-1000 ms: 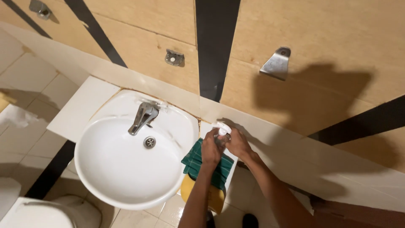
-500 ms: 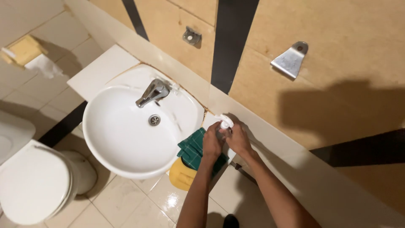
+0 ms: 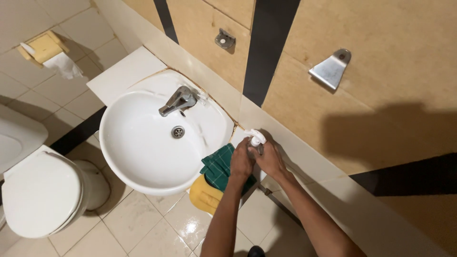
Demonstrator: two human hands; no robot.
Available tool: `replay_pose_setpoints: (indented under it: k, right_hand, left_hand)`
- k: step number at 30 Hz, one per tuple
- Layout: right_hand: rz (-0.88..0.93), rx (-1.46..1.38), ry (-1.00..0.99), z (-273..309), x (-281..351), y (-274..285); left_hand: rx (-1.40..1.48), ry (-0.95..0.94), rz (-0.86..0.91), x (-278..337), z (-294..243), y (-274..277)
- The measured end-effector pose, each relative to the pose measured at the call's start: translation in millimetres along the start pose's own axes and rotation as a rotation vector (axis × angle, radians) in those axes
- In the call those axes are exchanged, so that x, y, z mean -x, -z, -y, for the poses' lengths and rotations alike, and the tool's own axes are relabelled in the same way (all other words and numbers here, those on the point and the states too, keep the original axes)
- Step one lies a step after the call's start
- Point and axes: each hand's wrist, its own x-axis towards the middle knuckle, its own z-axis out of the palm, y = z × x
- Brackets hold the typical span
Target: The person applies a cleaning solution from a spray bottle onto the tiled wall above a bathroom sink. They then use a green cloth to wipe the wall in a systematic manner, covering the area around an electrical outlet and the grout lines.
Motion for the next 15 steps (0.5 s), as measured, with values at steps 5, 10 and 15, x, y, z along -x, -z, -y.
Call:
replay_pose_setpoints:
  k: [5, 10, 15]
  right_hand:
    - [-0.147, -0.011, -0.051, -30, 19, -10]
    - [-0.145, -0.044, -0.136, -37, 44, -25]
    - [-0.012, 0.169, -0.285, -30, 70, -53]
  left_hand:
    - [-0.047, 0.160, 0.271, 4, -47, 64]
    - [-0.155, 0.018, 0.267, 12, 10, 73]
    - [-0.426, -0.065, 0.385, 21, 74, 73]
